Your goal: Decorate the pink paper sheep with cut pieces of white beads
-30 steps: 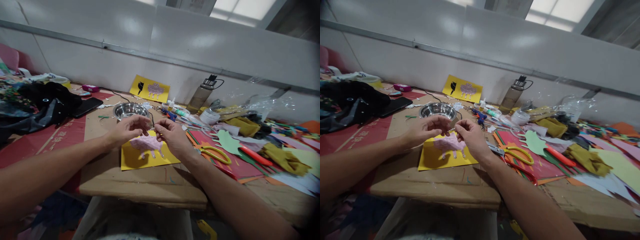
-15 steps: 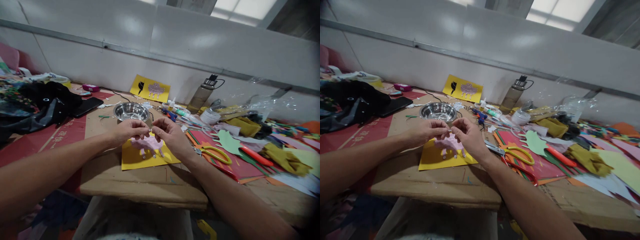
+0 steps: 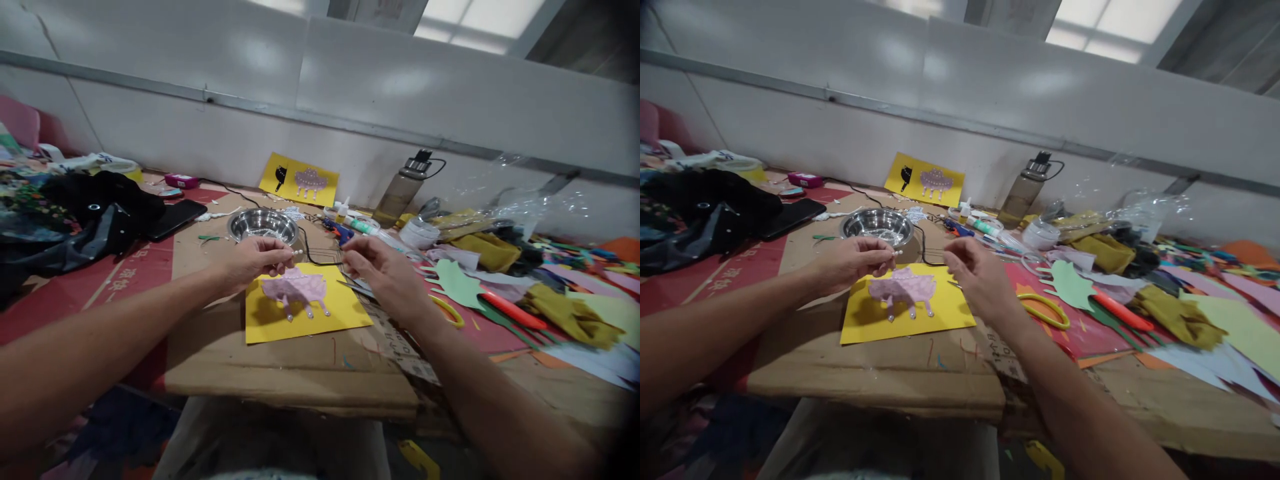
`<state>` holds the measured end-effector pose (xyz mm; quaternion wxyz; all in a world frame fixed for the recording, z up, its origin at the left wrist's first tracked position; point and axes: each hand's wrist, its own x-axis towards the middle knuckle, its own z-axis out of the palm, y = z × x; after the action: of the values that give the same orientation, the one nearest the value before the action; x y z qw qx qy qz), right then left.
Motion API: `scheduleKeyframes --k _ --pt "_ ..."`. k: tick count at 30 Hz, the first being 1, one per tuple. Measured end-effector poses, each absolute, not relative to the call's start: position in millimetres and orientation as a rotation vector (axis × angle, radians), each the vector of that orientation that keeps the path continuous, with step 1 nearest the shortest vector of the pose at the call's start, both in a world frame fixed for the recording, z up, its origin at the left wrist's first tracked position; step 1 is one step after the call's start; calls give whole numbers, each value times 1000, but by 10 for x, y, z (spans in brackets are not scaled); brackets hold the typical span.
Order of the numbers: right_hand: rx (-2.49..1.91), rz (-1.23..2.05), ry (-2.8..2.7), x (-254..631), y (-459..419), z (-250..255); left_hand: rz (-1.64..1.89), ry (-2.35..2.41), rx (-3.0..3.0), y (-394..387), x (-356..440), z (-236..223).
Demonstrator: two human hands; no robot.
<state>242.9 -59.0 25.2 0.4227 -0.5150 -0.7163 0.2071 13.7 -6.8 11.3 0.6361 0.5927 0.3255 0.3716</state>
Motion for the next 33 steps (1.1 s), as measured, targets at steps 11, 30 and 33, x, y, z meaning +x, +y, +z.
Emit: scheduleKeyframes --k 11,30,33 --pt "-1896 -166 -2262 3580 -1133 -228 918 702 1202 -30 106 106" --pt "-1776 -17 -2187 3488 -1135 74 909 706 1145 -122 142 153" --pt "-1689 85 -2240 3224 -1151 147 914 703 1085 -168 174 178"
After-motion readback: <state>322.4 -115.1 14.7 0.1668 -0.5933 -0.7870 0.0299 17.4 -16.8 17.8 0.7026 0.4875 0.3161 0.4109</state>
